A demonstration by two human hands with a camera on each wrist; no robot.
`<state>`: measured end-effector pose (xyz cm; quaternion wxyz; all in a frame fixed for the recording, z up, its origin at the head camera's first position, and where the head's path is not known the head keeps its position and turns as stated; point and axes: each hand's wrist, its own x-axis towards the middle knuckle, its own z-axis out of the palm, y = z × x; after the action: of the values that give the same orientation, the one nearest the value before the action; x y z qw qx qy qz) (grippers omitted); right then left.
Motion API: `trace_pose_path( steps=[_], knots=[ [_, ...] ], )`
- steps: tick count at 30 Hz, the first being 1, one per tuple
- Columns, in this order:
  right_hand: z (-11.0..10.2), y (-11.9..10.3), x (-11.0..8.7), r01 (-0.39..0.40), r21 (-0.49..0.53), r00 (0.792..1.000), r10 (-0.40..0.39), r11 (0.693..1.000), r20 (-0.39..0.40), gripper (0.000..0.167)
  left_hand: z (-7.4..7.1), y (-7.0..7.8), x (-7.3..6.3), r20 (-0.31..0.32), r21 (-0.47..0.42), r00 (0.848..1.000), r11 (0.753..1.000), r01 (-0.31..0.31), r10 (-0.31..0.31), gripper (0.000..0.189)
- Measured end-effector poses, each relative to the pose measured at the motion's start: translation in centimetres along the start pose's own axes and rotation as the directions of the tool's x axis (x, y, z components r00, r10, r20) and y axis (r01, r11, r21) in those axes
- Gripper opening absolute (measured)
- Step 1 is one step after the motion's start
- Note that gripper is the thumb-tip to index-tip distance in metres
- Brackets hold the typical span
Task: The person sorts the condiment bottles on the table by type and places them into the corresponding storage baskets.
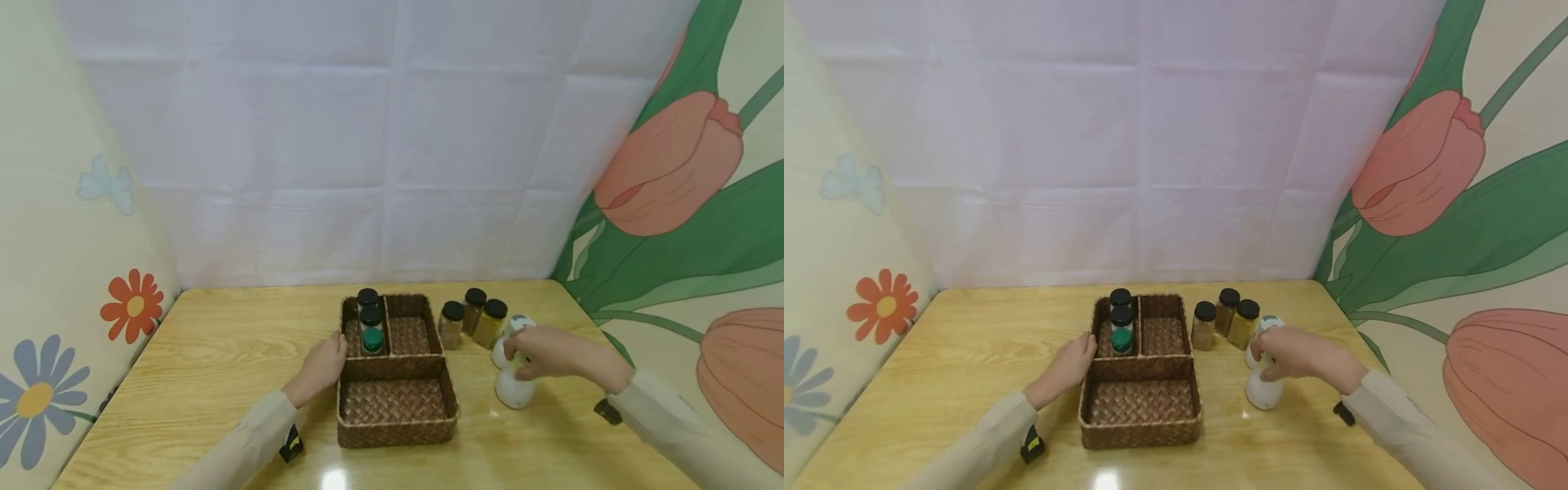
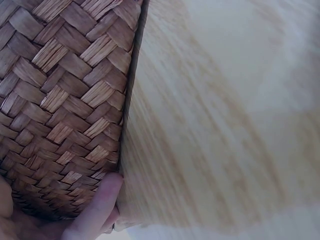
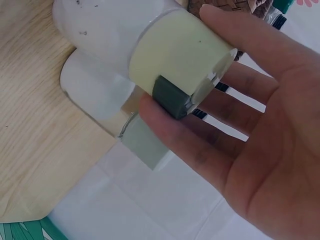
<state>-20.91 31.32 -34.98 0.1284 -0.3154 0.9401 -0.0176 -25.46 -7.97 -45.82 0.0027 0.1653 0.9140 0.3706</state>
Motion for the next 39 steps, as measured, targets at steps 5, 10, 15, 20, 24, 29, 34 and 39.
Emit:
trace_pose_path(
  steps=[5,10,15,20,24,29,34,39],
  knots=[
    [0.09,0.01,-0.09,-0.029,0.027,1.000,0.029,0.999,0.007,0.028,-0.01,0.00,0.02,0.004,-0.009,1.000,1.000,0.002,-0.002,0.048],
    [0.17,0.02,-0.30,-0.027,0.053,1.000,0.027,0.998,0.012,0.034,0.04,0.00,0.01,-0.005,-0.006,1.000,1.000,0.007,-0.007,0.048],
    [0.42,0.02,-0.35,-0.011,0.027,1.000,0.010,1.000,0.004,0.037,0.11,0.04,-0.01,-0.003,-0.001,1.000,1.000,0.008,-0.008,0.048],
    [0.44,0.11,-0.44,-0.001,0.010,1.000,0.001,1.000,-0.001,0.038,0.14,0.03,-0.04,-0.003,0.004,1.000,1.000,-0.002,0.002,0.049],
    [0.40,-0.05,-0.47,0.006,0.009,1.000,-0.006,1.000,-0.010,0.037,0.14,-0.05,-0.03,-0.006,0.000,1.000,1.000,-0.006,0.006,0.047],
    [0.27,-0.06,-0.56,0.004,0.029,1.000,-0.004,1.000,-0.004,0.035,0.15,-0.12,-0.14,0.004,-0.020,1.000,1.000,0.002,-0.002,0.047],
    [0.17,-0.13,-0.60,-0.007,0.034,1.000,0.007,0.999,0.007,0.034,0.17,-0.14,-0.14,0.005,-0.033,1.000,0.999,0.008,-0.008,0.050],
    [0.15,-0.13,-0.65,-0.002,0.037,1.000,0.002,0.999,0.002,0.034,0.17,-0.12,-0.06,-0.001,-0.033,1.000,0.999,0.006,-0.006,0.049]
  ],
)
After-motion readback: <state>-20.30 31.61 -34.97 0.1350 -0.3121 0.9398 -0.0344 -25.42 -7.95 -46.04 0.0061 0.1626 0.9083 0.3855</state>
